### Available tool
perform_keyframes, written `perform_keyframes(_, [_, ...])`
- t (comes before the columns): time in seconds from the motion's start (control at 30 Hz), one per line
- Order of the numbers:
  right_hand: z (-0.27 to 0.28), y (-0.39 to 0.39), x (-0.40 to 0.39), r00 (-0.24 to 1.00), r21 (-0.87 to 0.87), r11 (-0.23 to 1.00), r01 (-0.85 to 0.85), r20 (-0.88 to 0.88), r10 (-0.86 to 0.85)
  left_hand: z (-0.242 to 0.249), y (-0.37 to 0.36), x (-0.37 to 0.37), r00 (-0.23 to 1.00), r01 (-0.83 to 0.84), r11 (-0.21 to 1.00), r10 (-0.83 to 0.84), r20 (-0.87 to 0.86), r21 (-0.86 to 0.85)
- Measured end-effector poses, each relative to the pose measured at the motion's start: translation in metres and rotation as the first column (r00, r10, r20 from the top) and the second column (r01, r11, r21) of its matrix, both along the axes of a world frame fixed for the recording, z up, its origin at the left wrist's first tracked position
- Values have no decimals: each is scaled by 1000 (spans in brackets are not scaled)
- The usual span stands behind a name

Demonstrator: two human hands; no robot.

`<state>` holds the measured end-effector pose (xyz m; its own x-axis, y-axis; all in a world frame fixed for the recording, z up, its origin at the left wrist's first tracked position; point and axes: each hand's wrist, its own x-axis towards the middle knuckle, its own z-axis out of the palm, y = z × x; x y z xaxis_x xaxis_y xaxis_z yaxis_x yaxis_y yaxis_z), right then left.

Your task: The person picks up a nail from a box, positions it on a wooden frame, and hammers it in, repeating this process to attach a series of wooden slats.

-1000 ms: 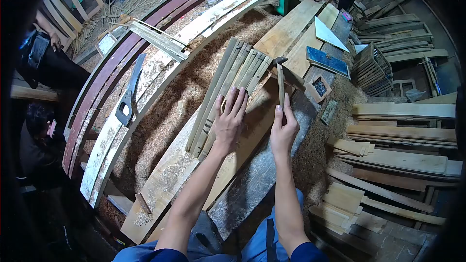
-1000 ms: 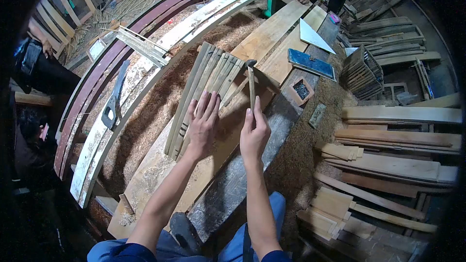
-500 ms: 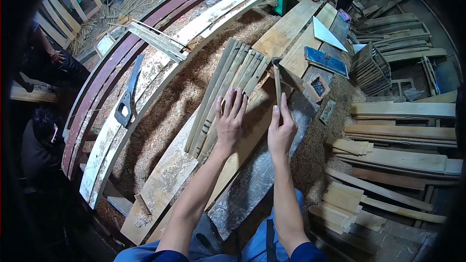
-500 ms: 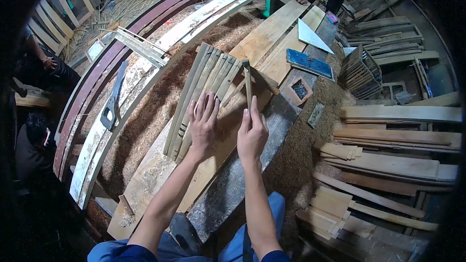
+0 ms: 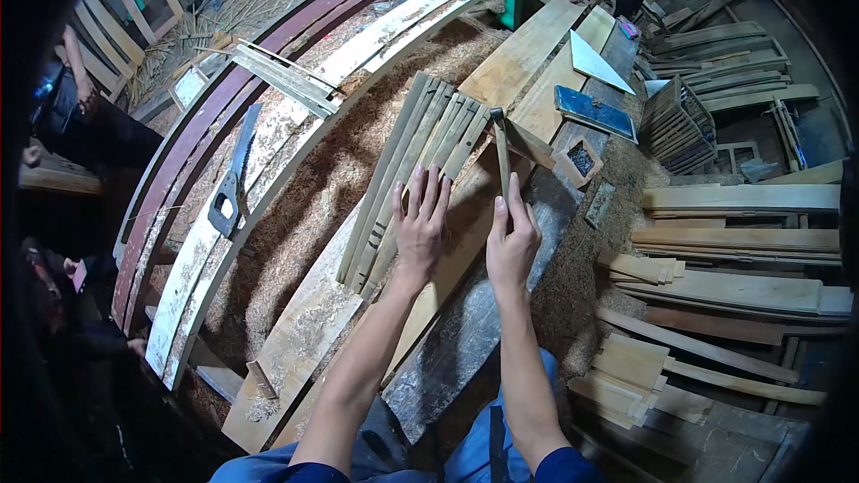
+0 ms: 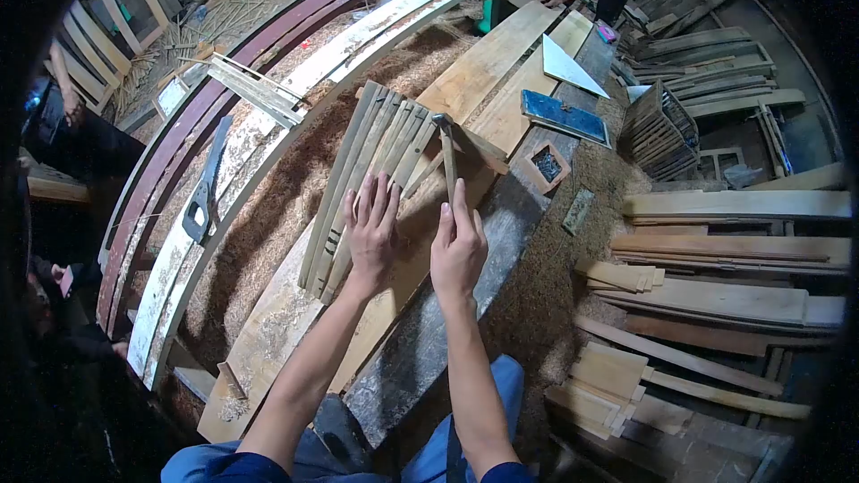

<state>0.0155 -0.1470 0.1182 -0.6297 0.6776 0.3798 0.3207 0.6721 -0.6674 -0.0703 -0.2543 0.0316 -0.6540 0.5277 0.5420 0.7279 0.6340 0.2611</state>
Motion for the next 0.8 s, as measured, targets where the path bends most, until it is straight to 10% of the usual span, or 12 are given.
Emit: perform_keyframes(0.8, [2, 9, 3, 996, -162, 986, -46, -80, 34, -3, -3, 5, 997, 32, 999, -34, 68, 26])
